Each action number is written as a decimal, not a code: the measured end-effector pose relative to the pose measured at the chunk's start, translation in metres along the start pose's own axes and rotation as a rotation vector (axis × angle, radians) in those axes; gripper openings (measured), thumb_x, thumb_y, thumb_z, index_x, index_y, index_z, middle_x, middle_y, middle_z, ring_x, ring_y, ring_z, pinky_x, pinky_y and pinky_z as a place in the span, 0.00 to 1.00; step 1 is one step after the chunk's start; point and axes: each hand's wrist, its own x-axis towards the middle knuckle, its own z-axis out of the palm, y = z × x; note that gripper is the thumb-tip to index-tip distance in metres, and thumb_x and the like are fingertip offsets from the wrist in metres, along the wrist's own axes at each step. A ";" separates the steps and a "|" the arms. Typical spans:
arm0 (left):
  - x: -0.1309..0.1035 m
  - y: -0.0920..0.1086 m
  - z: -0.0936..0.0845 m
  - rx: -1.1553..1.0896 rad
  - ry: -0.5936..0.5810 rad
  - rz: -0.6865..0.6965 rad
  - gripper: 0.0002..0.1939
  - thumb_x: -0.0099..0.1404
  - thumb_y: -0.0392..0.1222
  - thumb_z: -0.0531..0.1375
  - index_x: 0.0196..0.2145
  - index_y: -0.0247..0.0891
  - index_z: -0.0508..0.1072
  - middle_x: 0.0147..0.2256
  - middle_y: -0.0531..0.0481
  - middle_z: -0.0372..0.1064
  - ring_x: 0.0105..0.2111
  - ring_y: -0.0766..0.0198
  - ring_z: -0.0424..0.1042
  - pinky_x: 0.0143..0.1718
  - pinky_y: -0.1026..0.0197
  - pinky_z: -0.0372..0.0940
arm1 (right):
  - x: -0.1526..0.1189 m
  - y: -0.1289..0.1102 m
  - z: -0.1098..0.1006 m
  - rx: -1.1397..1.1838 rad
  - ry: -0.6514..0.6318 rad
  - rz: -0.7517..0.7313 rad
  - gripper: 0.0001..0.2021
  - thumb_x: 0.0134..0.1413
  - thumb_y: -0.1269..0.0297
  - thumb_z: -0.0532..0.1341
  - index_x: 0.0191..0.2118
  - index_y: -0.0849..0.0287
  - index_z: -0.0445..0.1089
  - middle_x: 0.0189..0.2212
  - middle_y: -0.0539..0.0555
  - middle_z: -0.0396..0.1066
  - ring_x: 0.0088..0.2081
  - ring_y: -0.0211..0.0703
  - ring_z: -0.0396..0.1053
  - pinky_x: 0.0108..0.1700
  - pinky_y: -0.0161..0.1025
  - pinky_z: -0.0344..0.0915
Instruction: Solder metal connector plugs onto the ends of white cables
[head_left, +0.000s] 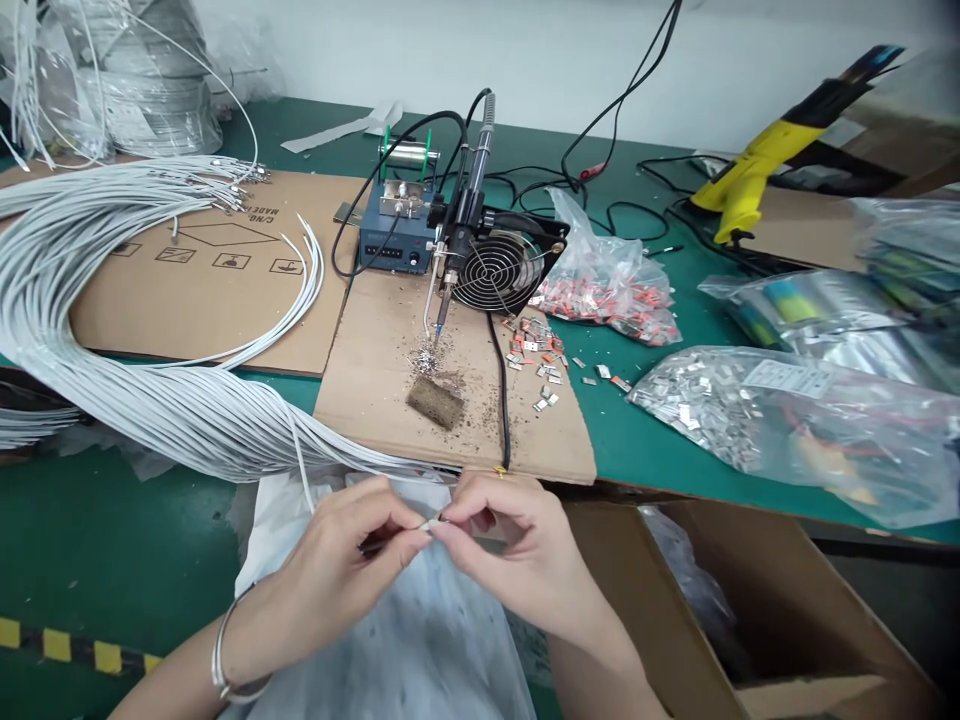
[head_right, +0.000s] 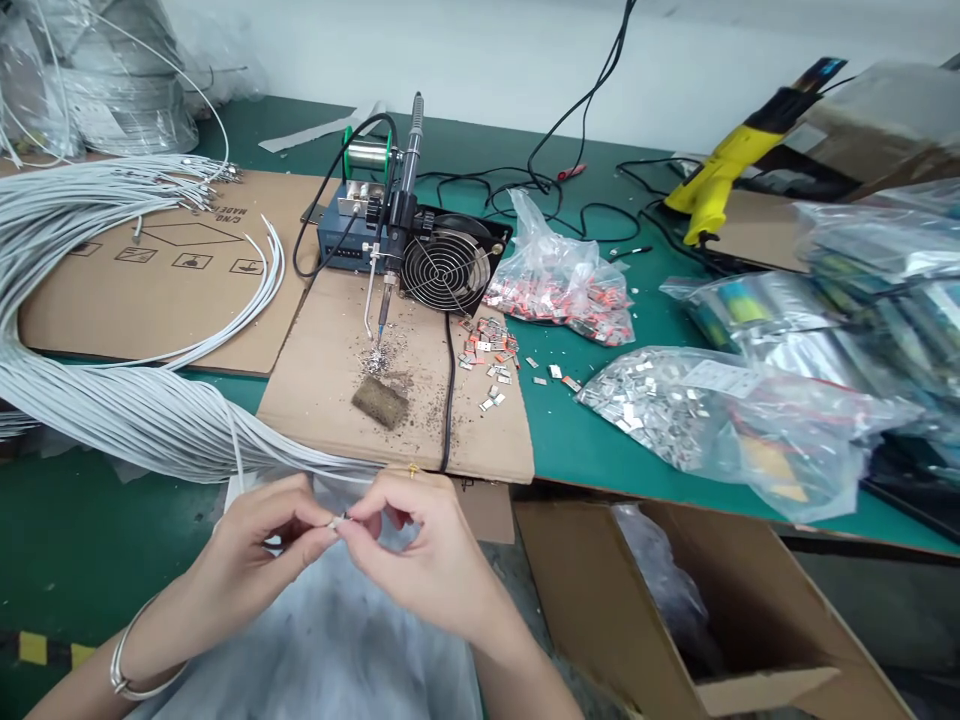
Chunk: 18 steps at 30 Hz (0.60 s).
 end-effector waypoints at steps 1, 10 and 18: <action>0.000 0.000 -0.001 0.006 -0.042 0.002 0.09 0.65 0.39 0.53 0.29 0.36 0.69 0.23 0.53 0.58 0.24 0.69 0.58 0.24 0.67 0.52 | 0.000 0.001 -0.001 0.018 -0.034 0.014 0.07 0.48 0.73 0.61 0.22 0.60 0.67 0.17 0.48 0.62 0.21 0.35 0.57 0.23 0.34 0.52; -0.004 -0.009 -0.002 -0.067 -0.052 -0.044 0.08 0.64 0.38 0.54 0.28 0.36 0.68 0.22 0.54 0.58 0.22 0.70 0.57 0.22 0.67 0.51 | 0.005 0.014 -0.013 0.623 0.344 0.039 0.08 0.44 0.66 0.66 0.20 0.57 0.69 0.14 0.46 0.55 0.18 0.34 0.50 0.20 0.33 0.48; -0.005 -0.010 0.000 -0.192 0.010 -0.145 0.08 0.64 0.39 0.55 0.27 0.36 0.68 0.23 0.55 0.59 0.20 0.74 0.57 0.20 0.69 0.52 | -0.002 0.011 0.001 0.149 0.074 0.100 0.04 0.43 0.70 0.66 0.30 0.58 0.73 0.22 0.51 0.69 0.23 0.38 0.59 0.24 0.35 0.55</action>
